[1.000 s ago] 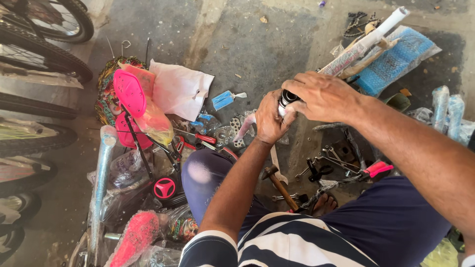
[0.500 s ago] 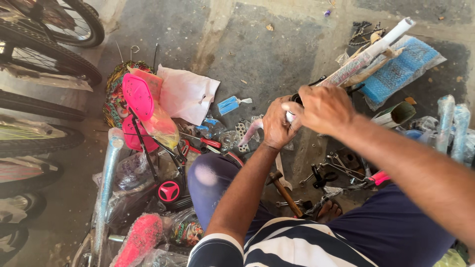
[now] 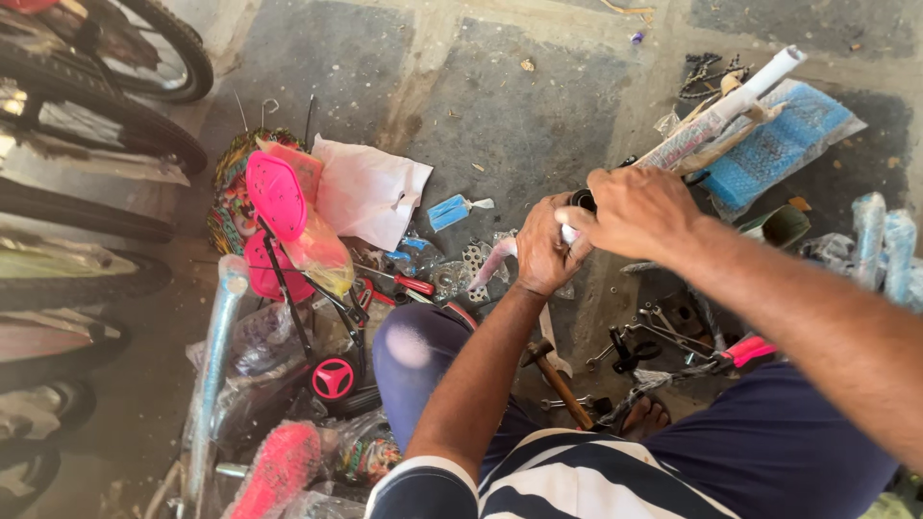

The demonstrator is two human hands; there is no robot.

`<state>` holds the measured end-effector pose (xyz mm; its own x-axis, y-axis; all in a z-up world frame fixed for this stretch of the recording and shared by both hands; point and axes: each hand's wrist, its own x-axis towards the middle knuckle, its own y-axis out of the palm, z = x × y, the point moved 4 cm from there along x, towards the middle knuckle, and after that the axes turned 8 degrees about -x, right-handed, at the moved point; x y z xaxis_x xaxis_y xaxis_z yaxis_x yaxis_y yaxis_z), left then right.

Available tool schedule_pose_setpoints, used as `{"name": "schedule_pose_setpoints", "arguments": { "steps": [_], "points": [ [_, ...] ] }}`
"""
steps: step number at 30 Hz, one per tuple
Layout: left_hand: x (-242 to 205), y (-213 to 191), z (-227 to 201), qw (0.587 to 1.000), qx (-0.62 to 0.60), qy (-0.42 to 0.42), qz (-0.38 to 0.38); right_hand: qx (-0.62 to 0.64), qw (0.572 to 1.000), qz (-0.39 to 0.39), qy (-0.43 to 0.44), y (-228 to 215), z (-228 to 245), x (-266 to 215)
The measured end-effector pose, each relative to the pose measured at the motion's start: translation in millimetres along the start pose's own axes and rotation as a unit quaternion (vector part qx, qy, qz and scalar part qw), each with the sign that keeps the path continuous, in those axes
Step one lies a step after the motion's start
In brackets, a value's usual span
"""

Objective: The person inserts a bearing into the head tube of a bicycle frame and then uses a red pipe wrench to tighten it. The person is sitting on the floor surrounded by bicycle parts and tools.

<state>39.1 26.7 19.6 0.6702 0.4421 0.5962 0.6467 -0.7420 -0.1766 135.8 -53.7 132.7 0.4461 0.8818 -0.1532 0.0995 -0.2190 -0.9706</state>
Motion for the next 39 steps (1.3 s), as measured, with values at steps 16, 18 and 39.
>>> {"name": "schedule_pose_setpoints", "arguments": {
  "steps": [16,18,39],
  "points": [
    [-3.0,3.4,6.2,1.000,-0.001,-0.017,0.012,0.062,0.951,-0.217,-0.213,-41.8,21.2,-12.4],
    [-2.0,2.7,4.7,1.000,0.002,-0.015,0.013,0.039,0.999,0.019,-0.009,-19.1,7.4,-4.9],
    [-4.3,5.3,-0.6,1.000,-0.009,-0.025,0.012,0.013,0.998,-0.056,-0.022,1.5,4.0,-8.8]
  ]
}}
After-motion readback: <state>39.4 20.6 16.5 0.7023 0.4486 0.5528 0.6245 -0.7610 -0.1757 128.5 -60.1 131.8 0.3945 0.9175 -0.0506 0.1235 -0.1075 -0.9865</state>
